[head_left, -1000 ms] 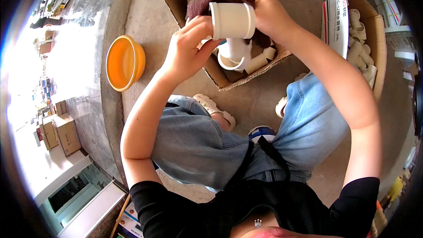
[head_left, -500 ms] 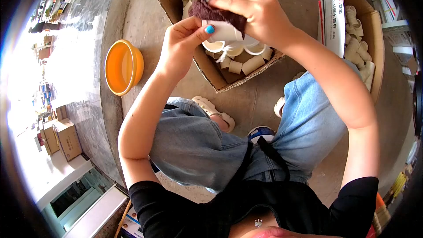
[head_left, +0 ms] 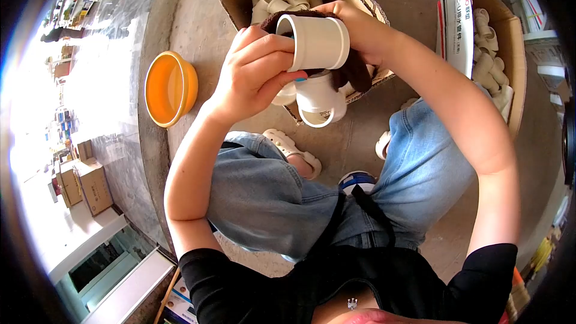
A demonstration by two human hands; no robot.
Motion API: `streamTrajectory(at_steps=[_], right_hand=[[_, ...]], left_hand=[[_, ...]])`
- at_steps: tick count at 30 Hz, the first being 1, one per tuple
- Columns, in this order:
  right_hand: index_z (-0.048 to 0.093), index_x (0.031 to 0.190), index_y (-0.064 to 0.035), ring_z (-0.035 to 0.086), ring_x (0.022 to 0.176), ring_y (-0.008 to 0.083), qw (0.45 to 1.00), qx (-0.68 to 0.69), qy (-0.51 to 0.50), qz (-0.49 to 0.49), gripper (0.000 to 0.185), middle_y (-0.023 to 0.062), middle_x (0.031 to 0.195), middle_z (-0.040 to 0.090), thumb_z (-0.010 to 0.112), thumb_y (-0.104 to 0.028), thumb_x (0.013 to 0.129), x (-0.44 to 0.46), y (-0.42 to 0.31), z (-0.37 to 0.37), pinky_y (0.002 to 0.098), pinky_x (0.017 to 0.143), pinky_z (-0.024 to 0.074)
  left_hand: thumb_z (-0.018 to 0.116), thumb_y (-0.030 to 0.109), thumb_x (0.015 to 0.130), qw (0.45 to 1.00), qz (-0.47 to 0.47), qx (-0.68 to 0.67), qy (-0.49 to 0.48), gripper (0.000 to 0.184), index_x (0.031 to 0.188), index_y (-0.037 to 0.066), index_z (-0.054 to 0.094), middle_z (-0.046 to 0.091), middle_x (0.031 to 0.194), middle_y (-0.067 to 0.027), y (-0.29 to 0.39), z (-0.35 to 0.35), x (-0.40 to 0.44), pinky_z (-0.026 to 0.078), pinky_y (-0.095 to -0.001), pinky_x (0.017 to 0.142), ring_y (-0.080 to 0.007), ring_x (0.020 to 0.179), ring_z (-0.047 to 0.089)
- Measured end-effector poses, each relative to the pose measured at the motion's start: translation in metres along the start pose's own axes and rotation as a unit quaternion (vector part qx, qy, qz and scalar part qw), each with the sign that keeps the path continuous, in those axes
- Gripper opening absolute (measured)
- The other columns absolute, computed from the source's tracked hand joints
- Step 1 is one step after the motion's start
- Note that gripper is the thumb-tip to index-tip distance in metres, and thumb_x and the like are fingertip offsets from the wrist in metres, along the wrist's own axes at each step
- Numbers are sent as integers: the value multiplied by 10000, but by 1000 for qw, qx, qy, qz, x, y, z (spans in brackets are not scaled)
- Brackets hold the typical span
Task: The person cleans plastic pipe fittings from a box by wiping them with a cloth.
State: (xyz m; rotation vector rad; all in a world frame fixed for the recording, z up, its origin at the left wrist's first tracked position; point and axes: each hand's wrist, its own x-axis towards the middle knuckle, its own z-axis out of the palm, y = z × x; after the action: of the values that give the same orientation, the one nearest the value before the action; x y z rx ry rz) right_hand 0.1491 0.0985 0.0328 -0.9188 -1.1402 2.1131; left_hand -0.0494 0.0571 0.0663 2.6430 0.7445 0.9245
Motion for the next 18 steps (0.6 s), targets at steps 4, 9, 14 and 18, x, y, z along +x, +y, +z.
streamTrajectory(at_steps=[4,9,14,18], right_hand=[[639,1043,5,626,729,137,930,-263,66,-248,293,118,860,671,593,-50,759,4,3,-4,278,683,503],[642,1027,-10,653,761,261,818,-405,184,-365,365,185,885,652,638,-102,674,-6,-4,2,308,692,510],[624,1104,-76,657,833,233,602,-542,182,-557,384,106,992,658,647,-132,725,4,-5,-8,300,725,534],[638,1078,-116,653,870,155,418,-667,112,-606,310,38,1047,653,574,-156,777,-2,-11,-5,245,728,537]], left_hand=[[704,92,709,992,-112,-47,26,151,769,32,579,529,728,-41,-2,6,-5,390,-293,644,-200,666,462],[623,108,848,911,-313,-247,106,153,774,-1,543,451,708,11,-3,13,-6,349,-218,623,-77,662,399],[566,130,889,842,-387,-362,96,129,860,6,584,529,770,28,3,10,6,352,-212,661,-51,703,420],[554,106,881,775,-439,-441,110,122,934,5,598,562,787,17,-1,18,4,345,-219,640,-71,690,446]])
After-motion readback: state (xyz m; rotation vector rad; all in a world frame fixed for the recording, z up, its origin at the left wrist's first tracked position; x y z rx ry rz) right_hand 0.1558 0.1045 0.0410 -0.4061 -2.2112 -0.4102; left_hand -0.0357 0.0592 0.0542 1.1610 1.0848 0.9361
